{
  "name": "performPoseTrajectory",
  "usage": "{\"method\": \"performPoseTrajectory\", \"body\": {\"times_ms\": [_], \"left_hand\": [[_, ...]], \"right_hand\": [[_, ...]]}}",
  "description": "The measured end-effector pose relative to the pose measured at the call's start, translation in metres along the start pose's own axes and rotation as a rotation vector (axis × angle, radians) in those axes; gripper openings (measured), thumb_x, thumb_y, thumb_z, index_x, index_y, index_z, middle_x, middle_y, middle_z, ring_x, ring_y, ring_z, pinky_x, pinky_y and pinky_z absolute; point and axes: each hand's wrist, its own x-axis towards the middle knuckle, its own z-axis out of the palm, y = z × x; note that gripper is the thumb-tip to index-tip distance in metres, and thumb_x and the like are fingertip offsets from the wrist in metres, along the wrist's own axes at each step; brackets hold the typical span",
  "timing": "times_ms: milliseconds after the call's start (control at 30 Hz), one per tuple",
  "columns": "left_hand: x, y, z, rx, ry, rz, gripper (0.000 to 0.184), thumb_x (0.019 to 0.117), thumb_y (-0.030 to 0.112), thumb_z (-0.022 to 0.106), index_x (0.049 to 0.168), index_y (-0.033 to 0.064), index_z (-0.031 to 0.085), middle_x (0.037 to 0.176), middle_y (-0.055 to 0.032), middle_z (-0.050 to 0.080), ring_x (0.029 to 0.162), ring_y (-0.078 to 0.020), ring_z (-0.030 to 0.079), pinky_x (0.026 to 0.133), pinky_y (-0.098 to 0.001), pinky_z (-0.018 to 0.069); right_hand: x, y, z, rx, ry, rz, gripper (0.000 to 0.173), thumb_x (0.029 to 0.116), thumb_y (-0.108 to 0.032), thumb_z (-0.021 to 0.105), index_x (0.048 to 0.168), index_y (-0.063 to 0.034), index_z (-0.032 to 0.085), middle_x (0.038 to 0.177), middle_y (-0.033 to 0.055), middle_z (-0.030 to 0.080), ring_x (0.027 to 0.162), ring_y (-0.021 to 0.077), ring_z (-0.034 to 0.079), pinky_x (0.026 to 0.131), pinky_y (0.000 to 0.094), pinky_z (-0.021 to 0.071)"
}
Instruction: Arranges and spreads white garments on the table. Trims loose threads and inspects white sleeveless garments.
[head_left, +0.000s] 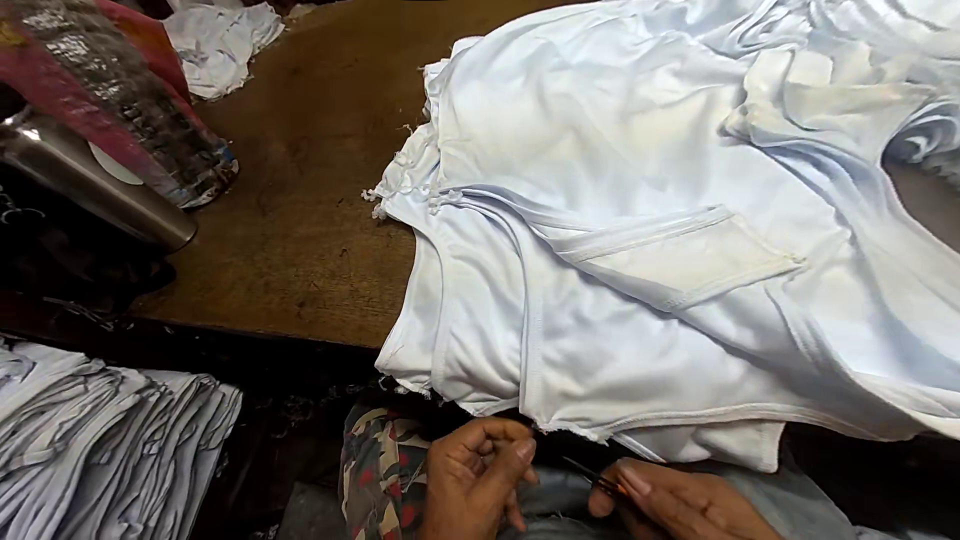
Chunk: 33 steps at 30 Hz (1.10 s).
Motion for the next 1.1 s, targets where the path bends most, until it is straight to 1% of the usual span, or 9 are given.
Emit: {"method": "performPoseTrajectory", "body": {"times_ms": [67,100,133,200,267,533,900,1033,1100], "left_hand": [[0.007,0.0,0.002,-0.093,-0.02,-0.057,0.034,0.1009,0.011,0.064,0.128,-0.0085,0.062,0.081,-0.011,0.07,0.054,-0.0105,0.06,0.044,-0.0246,0.0508],[0.011,0.0,0.003,-0.127,-0.036,-0.083,0.036,0.101,0.013,0.064,0.13,-0.0077,0.062,0.081,-0.0112,0.07,0.054,-0.0101,0.06,0.044,-0.0244,0.051],[0.015,0.0,0.004,-0.159,-0.053,-0.106,0.032,0.1009,0.013,0.065,0.126,-0.0067,0.064,0.08,-0.0113,0.071,0.053,-0.0095,0.06,0.044,-0.024,0.051],[0.019,0.0,0.007,-0.162,-0.075,-0.143,0.016,0.1002,0.012,0.066,0.103,-0.0033,0.07,0.075,-0.0084,0.07,0.052,-0.0074,0.06,0.045,-0.0222,0.0506],[0.019,0.001,0.006,-0.125,-0.077,-0.132,0.014,0.0988,0.011,0.067,0.096,-0.0024,0.073,0.071,-0.006,0.069,0.051,-0.0064,0.059,0.045,-0.0217,0.0512],[-0.004,0.008,-0.003,0.043,-0.041,0.051,0.012,0.0999,0.006,0.064,0.099,-0.0046,0.07,0.074,-0.0061,0.069,0.053,-0.0069,0.061,0.046,-0.0223,0.0538],[-0.007,0.01,0.002,0.056,-0.031,0.069,0.009,0.0985,0.001,0.063,0.097,-0.0049,0.069,0.073,-0.006,0.069,0.054,-0.0078,0.063,0.046,-0.0225,0.0543],[-0.007,0.009,0.003,0.0,-0.057,-0.021,0.009,0.0989,0.002,0.063,0.098,-0.004,0.069,0.073,-0.0064,0.069,0.053,-0.0083,0.063,0.046,-0.0238,0.0544],[-0.004,0.007,0.006,-0.128,-0.094,-0.116,0.015,0.1011,0.006,0.061,0.107,-0.0051,0.069,0.075,-0.0075,0.069,0.054,-0.0087,0.061,0.046,-0.024,0.0527]], "right_hand": [[-0.003,0.002,-0.002,0.06,0.029,0.002,0.042,0.1121,-0.021,0.033,0.105,-0.0014,0.069,0.064,-0.0074,0.048,0.051,0.0026,0.04,0.047,0.0218,0.0355],[-0.005,0.002,-0.003,0.09,0.034,0.008,0.042,0.1121,-0.022,0.033,0.106,-0.0022,0.069,0.063,-0.0084,0.048,0.051,0.0022,0.04,0.047,0.0213,0.0347],[-0.005,0.003,-0.005,0.106,0.034,0.014,0.042,0.1119,-0.022,0.032,0.106,-0.0026,0.069,0.063,-0.009,0.047,0.05,0.0019,0.039,0.046,0.021,0.0339],[-0.006,0.003,-0.005,0.104,0.031,0.018,0.042,0.1117,-0.022,0.033,0.106,-0.0021,0.069,0.064,-0.0089,0.047,0.05,0.0019,0.039,0.046,0.0212,0.0332],[-0.007,0.004,-0.004,0.056,0.038,0.015,0.042,0.1117,-0.021,0.033,0.106,-0.0012,0.069,0.064,-0.0082,0.048,0.051,0.0021,0.04,0.047,0.0214,0.0344],[0.003,0.002,0.007,-0.104,0.051,0.013,0.039,0.1115,-0.018,0.037,0.101,0.001,0.07,0.068,-0.005,0.052,0.055,0.0022,0.044,0.051,0.0217,0.0384],[0.02,-0.003,0.018,-0.209,0.138,0.0,0.035,0.1096,-0.021,0.047,0.088,-0.0049,0.069,0.064,-0.0059,0.054,0.053,-0.0002,0.044,0.05,0.0204,0.0371],[0.018,0.0,0.012,-0.214,0.12,-0.04,0.037,0.1102,-0.021,0.045,0.088,-0.0034,0.069,0.063,-0.0049,0.053,0.052,0.0005,0.043,0.05,0.0213,0.0365],[0.009,-0.004,-0.002,-0.106,0.05,-0.037,0.038,0.1112,-0.02,0.04,0.095,-0.0021,0.069,0.065,-0.0066,0.052,0.053,0.0001,0.043,0.05,0.0202,0.0376]]}}
